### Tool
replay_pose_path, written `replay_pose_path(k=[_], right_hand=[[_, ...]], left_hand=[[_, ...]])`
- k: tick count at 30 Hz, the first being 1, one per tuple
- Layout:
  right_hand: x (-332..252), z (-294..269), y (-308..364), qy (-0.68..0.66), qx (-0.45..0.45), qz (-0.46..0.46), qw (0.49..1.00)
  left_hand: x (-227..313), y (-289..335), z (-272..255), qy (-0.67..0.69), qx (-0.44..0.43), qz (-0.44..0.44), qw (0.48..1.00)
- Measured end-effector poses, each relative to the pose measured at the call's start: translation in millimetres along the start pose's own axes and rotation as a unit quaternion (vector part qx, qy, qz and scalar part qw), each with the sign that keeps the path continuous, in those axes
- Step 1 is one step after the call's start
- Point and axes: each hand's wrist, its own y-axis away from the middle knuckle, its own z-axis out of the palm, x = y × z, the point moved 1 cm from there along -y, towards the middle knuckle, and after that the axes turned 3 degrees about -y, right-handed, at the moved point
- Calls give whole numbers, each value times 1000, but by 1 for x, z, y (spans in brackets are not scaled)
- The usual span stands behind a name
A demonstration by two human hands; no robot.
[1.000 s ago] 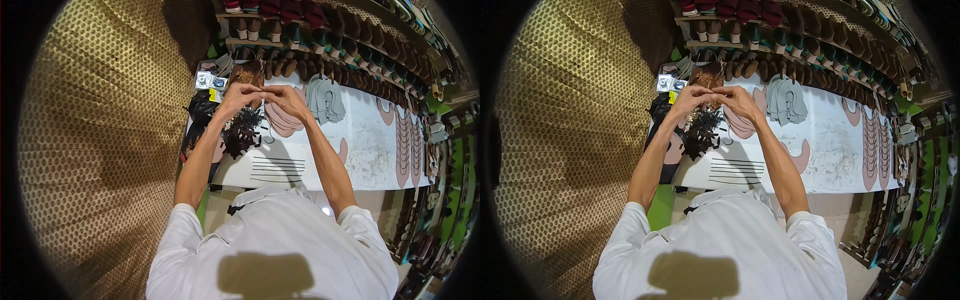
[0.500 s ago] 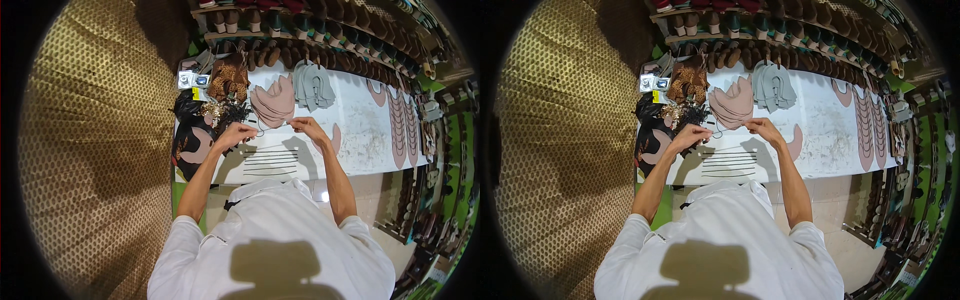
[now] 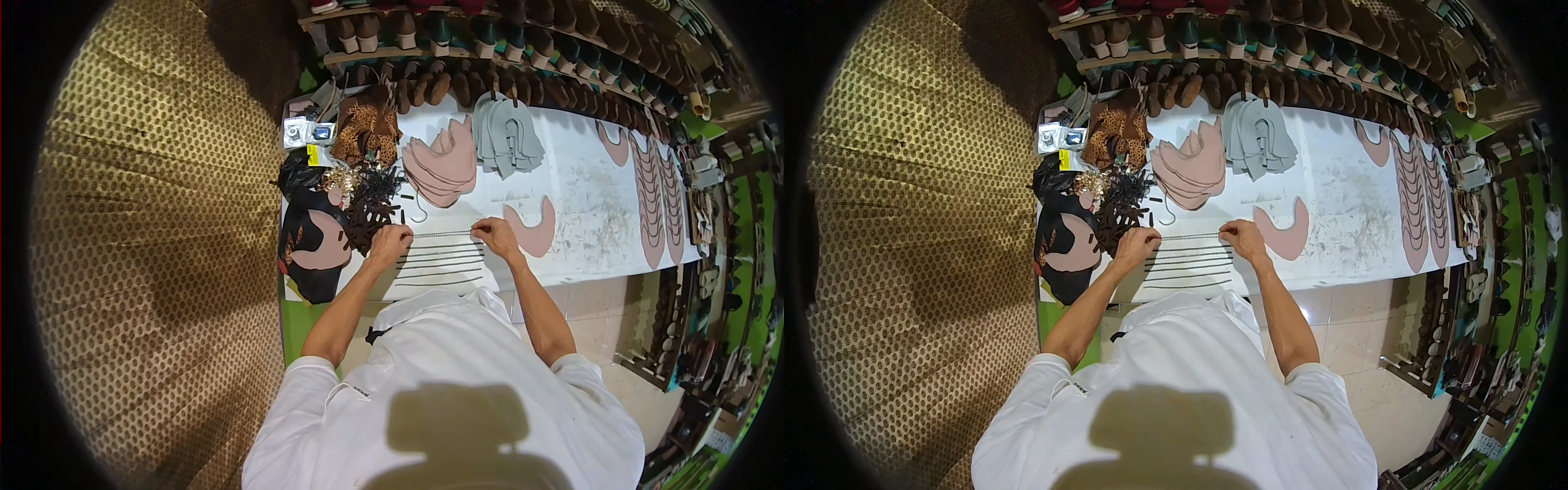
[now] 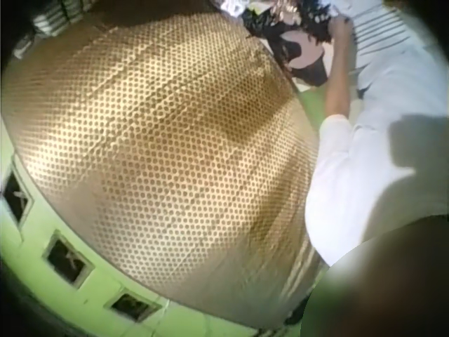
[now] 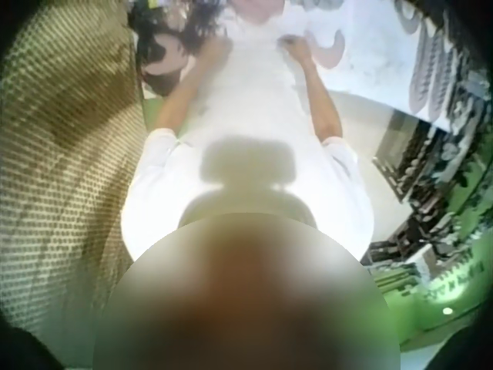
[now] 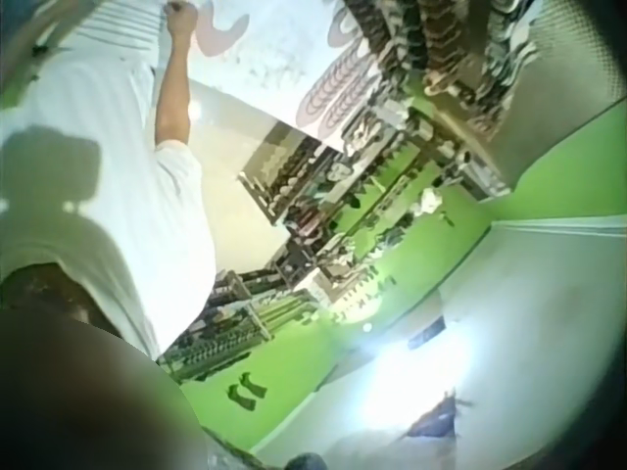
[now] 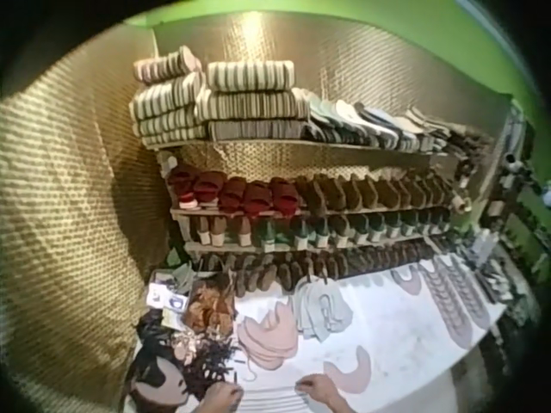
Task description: Organizing and stacking shoe upper components and bundles of laces on a factory workbench.
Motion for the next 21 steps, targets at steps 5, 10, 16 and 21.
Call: replay_pose_path(k=[5, 10, 16, 21], right_hand=[[-1, 5, 4, 142, 30, -55, 988], [5, -3, 12, 102, 58, -70, 991], [11, -18, 18, 106, 62, -54, 991], [4, -15, 19, 147, 63, -74, 984]], left_hand=[[-6, -1, 9, -91, 88, 104, 986], [-8, 5, 4, -100, 102, 105, 984], [-17, 14, -6, -140, 153, 112, 972], [-21, 15, -4, -165, 167, 116, 965]])
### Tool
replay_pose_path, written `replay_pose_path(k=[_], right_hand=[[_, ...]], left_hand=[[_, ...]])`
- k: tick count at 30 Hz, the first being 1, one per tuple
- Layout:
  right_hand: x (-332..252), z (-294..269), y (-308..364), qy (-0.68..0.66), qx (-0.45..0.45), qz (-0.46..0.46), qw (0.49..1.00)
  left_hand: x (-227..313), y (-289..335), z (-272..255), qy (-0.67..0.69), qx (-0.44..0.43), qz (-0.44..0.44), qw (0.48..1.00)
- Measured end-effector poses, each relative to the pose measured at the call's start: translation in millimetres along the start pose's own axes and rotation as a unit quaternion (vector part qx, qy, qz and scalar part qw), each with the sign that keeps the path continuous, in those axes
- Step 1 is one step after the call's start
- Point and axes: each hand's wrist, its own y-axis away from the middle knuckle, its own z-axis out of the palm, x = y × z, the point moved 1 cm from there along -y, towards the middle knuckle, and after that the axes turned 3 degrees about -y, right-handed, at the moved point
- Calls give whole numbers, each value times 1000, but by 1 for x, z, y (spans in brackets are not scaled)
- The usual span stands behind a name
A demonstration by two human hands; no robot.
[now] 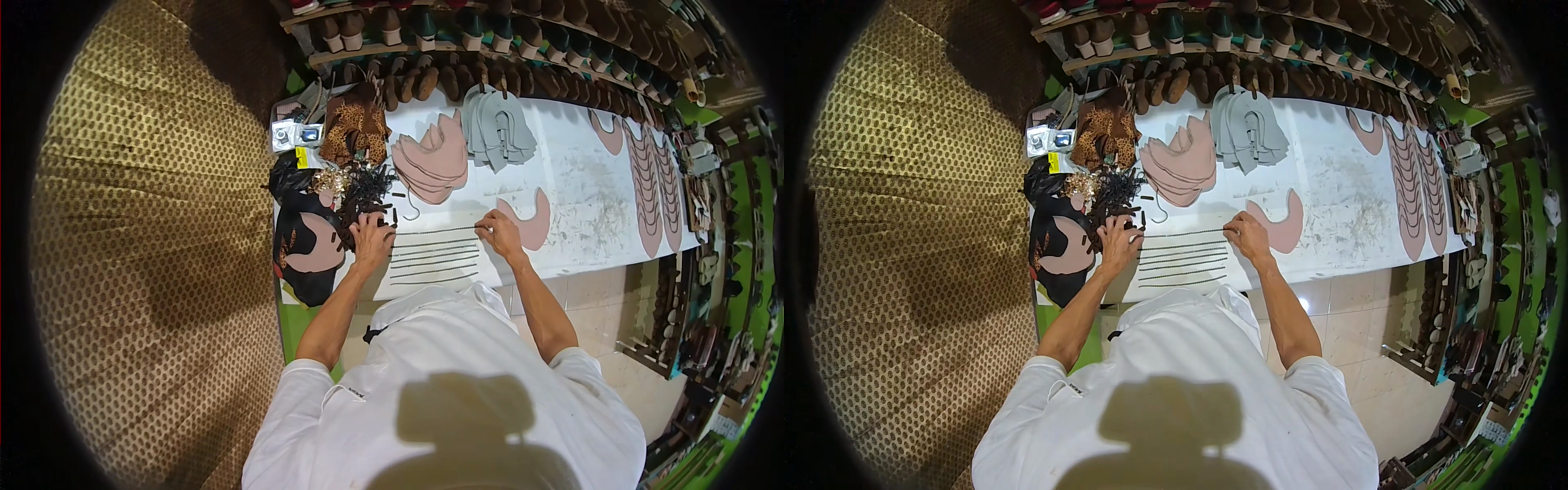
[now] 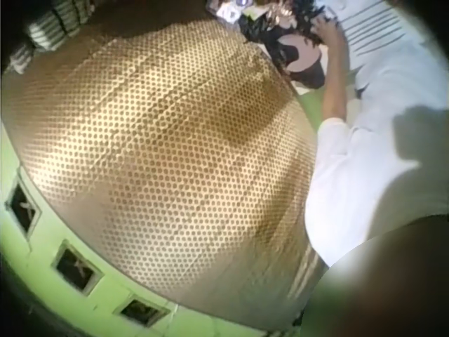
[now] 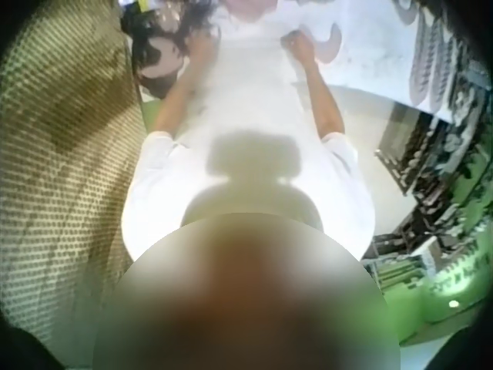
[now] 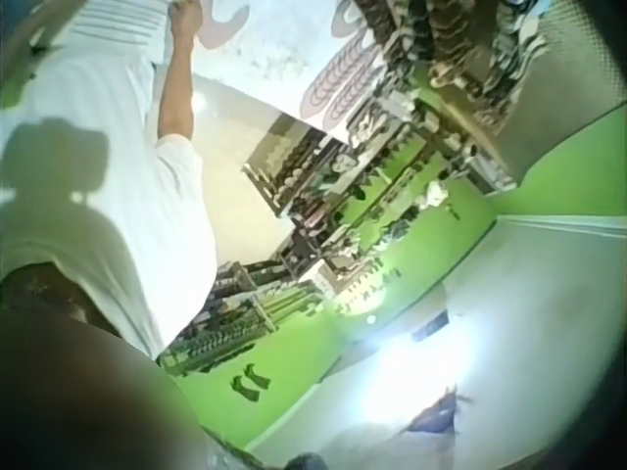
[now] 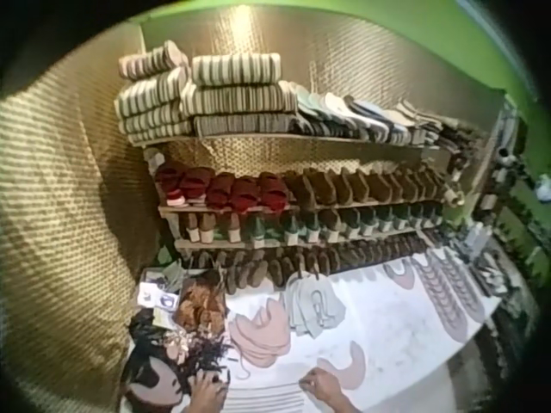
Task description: Organizing and stacking shoe upper components and bundles of laces on a factory workbench.
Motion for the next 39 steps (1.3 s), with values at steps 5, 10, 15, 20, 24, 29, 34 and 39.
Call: replay_pose_path(k=[5, 10, 15, 20, 24, 29, 34, 39], right_hand=[[-2, -1, -1, 26, 5, -16, 1000], [-3, -5, 1, 12, -27, -23, 999], [-3, -2, 3, 27, -33, -38, 998], [6, 1, 2, 41, -36, -47, 997], [9, -1, 0, 8, -43, -41, 998], [9, -4, -4, 7, -49, -61, 997], [17, -3, -3, -81, -12, -26, 996], [13, -8, -3, -125, 12, 7, 992]], left_hand=[[-3, 0, 3, 3, -10, 13, 1000], [-3, 5, -2, 14, 3, 42, 999], [-8, 13, -4, 30, -6, 38, 999], [-8, 16, 0, 19, -7, 37, 999], [-14, 19, 3, 30, -3, 34, 999], [-16, 19, 4, 20, -17, 31, 999], [-7, 11, -2, 58, 46, 12, 997], [-25, -22, -9, -12, 151, -115, 982]])
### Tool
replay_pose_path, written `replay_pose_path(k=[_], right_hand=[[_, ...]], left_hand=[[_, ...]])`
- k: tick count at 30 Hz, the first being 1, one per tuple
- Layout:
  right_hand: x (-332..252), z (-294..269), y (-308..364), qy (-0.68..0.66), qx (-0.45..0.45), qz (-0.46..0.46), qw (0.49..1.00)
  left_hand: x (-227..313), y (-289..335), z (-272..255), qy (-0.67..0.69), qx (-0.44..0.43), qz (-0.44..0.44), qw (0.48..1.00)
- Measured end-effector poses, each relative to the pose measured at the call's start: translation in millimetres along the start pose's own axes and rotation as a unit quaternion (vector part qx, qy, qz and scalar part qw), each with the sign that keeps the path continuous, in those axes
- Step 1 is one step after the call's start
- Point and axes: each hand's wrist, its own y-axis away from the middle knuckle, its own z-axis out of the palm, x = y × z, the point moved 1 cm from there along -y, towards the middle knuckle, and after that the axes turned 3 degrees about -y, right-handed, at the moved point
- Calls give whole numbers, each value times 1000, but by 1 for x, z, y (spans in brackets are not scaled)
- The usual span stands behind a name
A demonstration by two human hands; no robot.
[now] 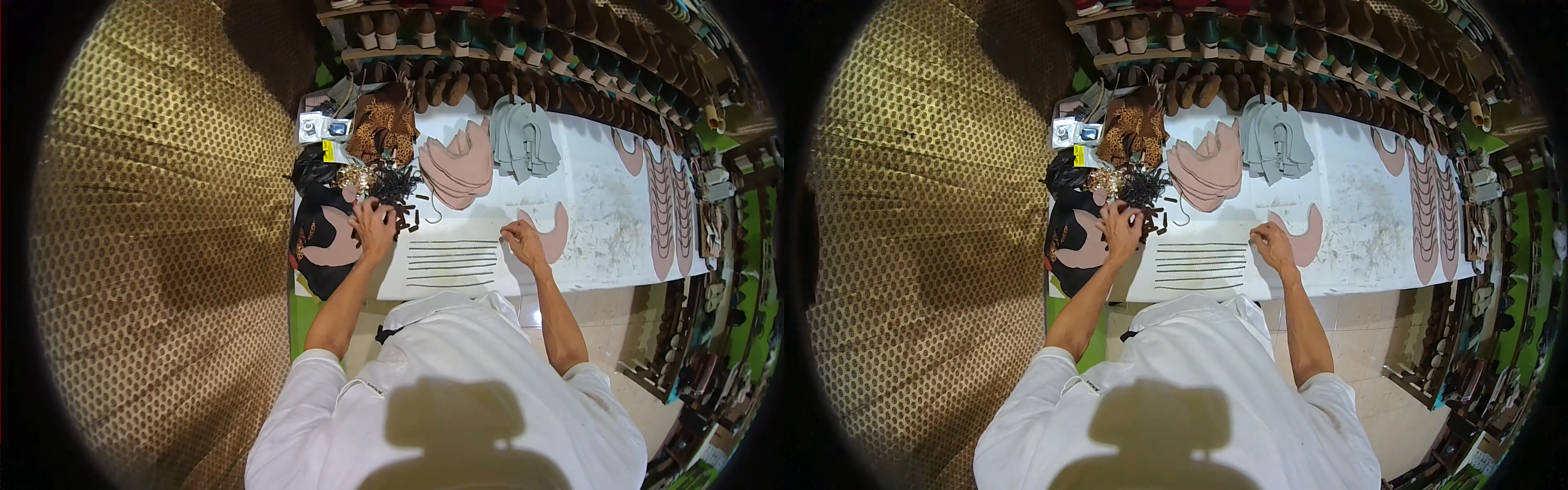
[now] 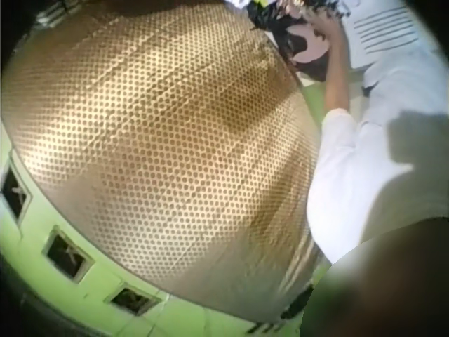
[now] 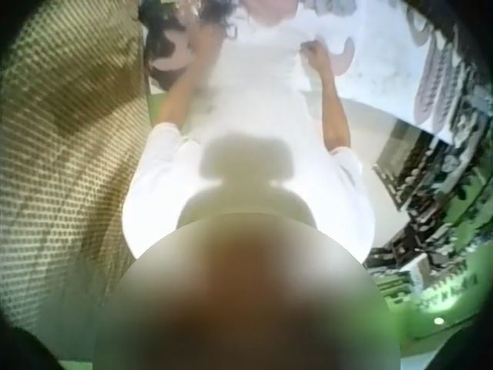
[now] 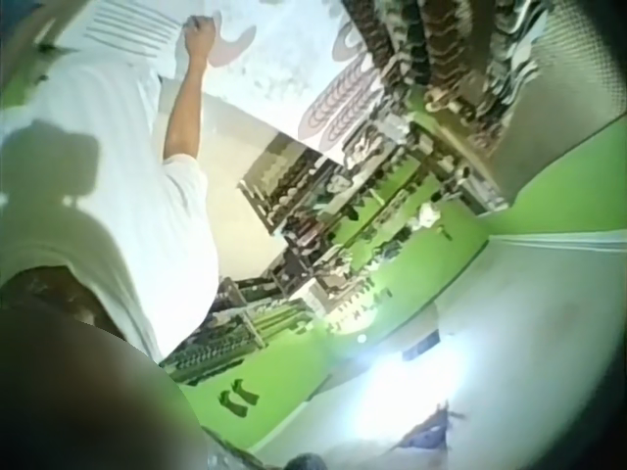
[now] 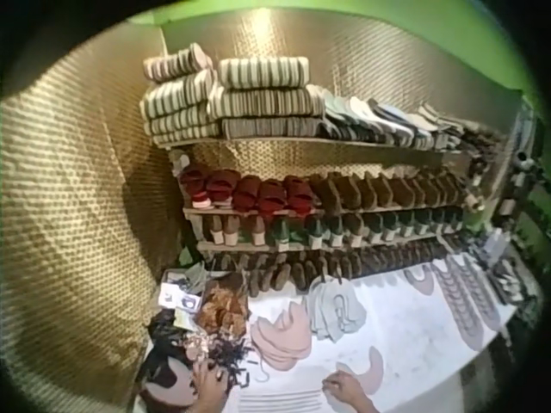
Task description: Organizing and stacking shoe upper components and bundles of laces on a factory workbench.
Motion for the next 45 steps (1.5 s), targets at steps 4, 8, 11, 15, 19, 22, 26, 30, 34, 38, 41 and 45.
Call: replay_pose_path(k=[4, 8, 11, 15, 19, 22, 26, 30, 34, 38, 41, 45], right_hand=[[-16, -5, 1, 31, 3, 23, 999], [-19, -7, 5, 13, 28, 30, 999], [-19, -9, 9, 13, 40, 26, 999], [-25, -12, 8, 8, 39, 30, 999], [-42, -8, -9, 14, 5, 17, 1000], [-60, -3, -23, 15, 5, -23, 1000], [-101, 4, -52, -6, -13, -11, 1000], [-155, 12, -93, -18, -16, -105, 994], [-209, 28, -135, -27, -1, -202, 979], [-262, 53, -162, -75, 5, -229, 971], [-263, 74, -180, -116, -79, -180, 974], [-248, 82, -188, -160, -202, -74, 963]], left_hand=[[-22, -29, 5, -56, 17, -93, 994], [-32, -47, 9, -75, 1, -95, 993], [-38, -52, 10, -102, -26, -92, 990], [-32, -71, -1, 19, 7, -147, 989], [-44, -95, -26, 110, 73, -107, 985], [-29, -120, -57, 268, -19, -208, 941], [0, -141, -100, 301, -33, -154, 941], [17, -156, -128, 339, -76, -156, 925], [27, -170, -135, 365, -129, -115, 915], [32, -175, -136, 392, -169, -89, 900], [35, -179, -131, 402, -155, -59, 901], [20, -171, -127, 357, -140, -29, 923]])
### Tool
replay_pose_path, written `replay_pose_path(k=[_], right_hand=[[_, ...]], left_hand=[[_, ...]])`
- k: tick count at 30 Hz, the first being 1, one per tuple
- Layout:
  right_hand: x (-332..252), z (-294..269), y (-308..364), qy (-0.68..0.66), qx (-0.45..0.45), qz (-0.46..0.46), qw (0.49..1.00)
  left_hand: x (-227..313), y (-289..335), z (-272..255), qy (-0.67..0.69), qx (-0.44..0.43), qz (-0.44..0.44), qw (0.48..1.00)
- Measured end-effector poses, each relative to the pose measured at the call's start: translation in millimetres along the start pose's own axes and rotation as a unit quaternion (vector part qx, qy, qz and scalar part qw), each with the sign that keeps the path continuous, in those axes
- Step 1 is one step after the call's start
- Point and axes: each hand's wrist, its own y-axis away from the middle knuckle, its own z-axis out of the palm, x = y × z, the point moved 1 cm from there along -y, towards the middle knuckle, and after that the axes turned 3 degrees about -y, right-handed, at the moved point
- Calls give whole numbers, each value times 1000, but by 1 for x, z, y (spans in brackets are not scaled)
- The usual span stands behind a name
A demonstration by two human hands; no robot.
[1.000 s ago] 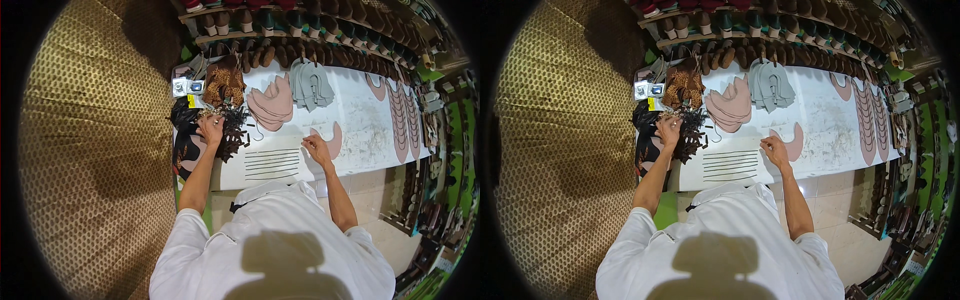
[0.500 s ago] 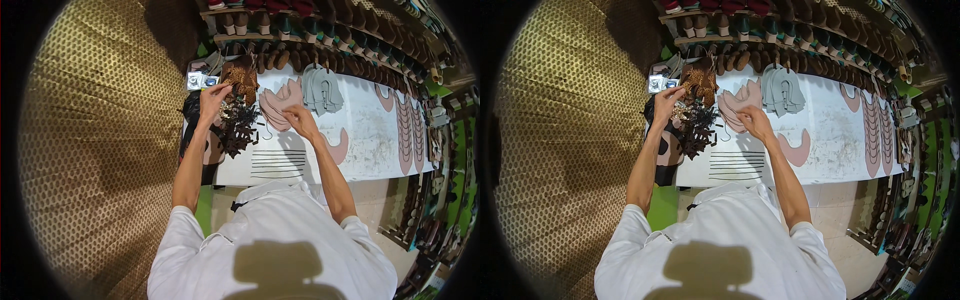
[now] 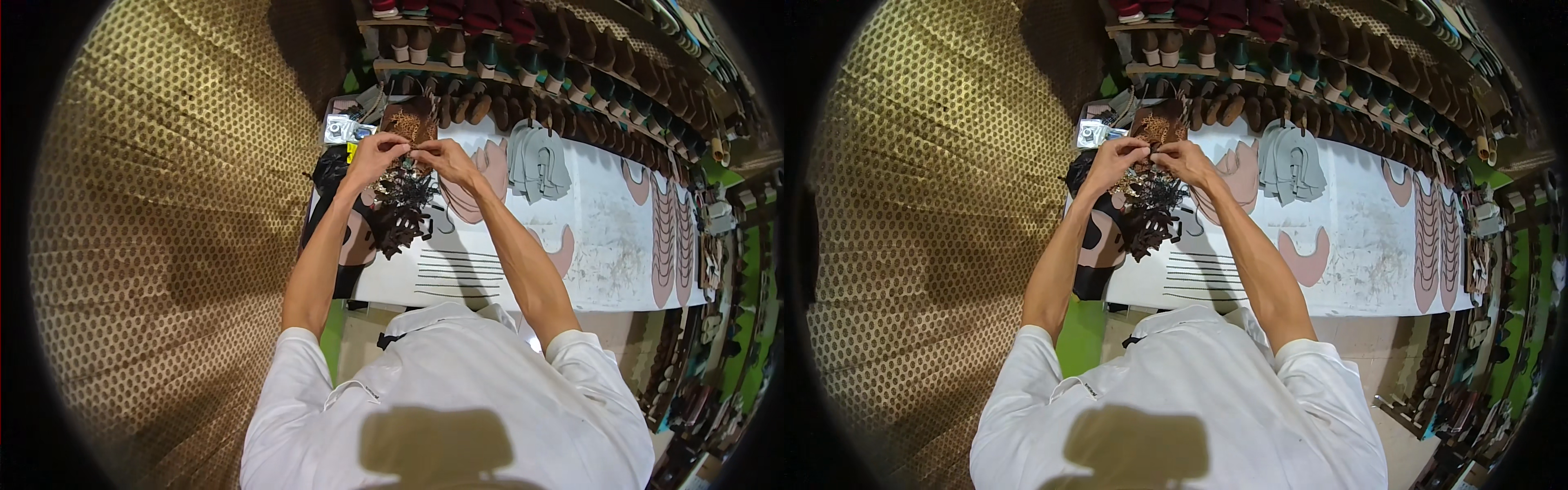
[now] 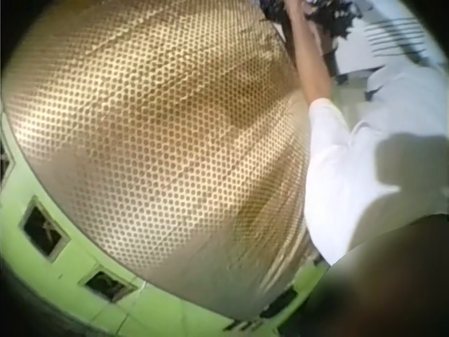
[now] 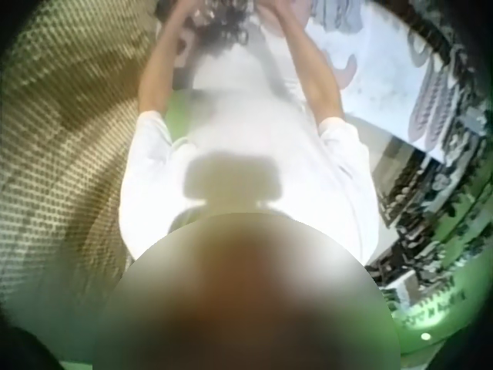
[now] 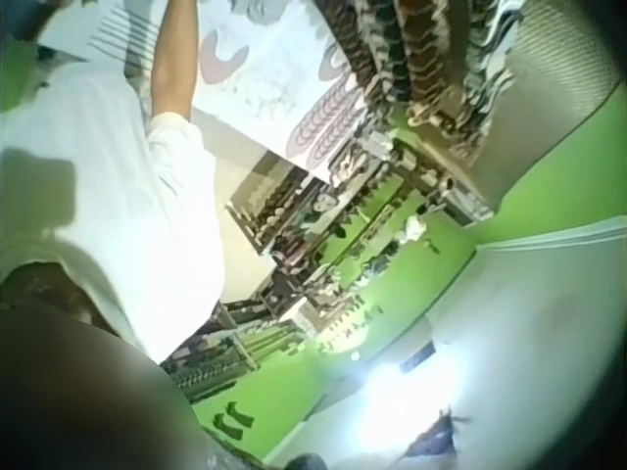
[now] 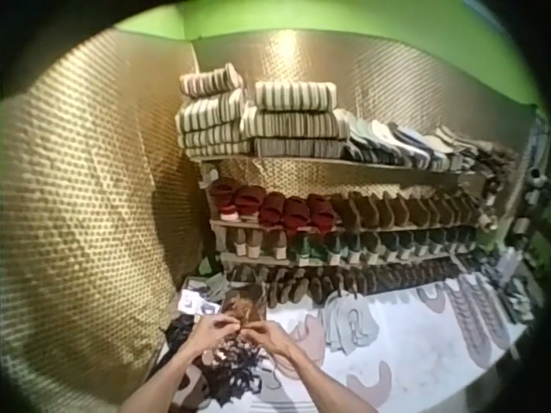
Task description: Organizing and stacking shoe upper components and bundles of laces on a factory workbench.
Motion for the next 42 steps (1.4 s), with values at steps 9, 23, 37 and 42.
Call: replay_pose_path(k=[9, 23, 37, 42], right_hand=[[31, -2, 6, -51, -21, 23, 998], [4, -10, 21, -134, 15, 32, 990], [95, -65, 150, -151, 74, 173, 971], [144, -68, 189, -152, 85, 235, 956]], left_hand=[[-37, 20, 0, 2, 57, -47, 997], [-2, 35, -12, 80, 12, -159, 984], [-53, 80, 61, 74, -162, -139, 974], [-84, 99, 107, 72, -215, -171, 959]])
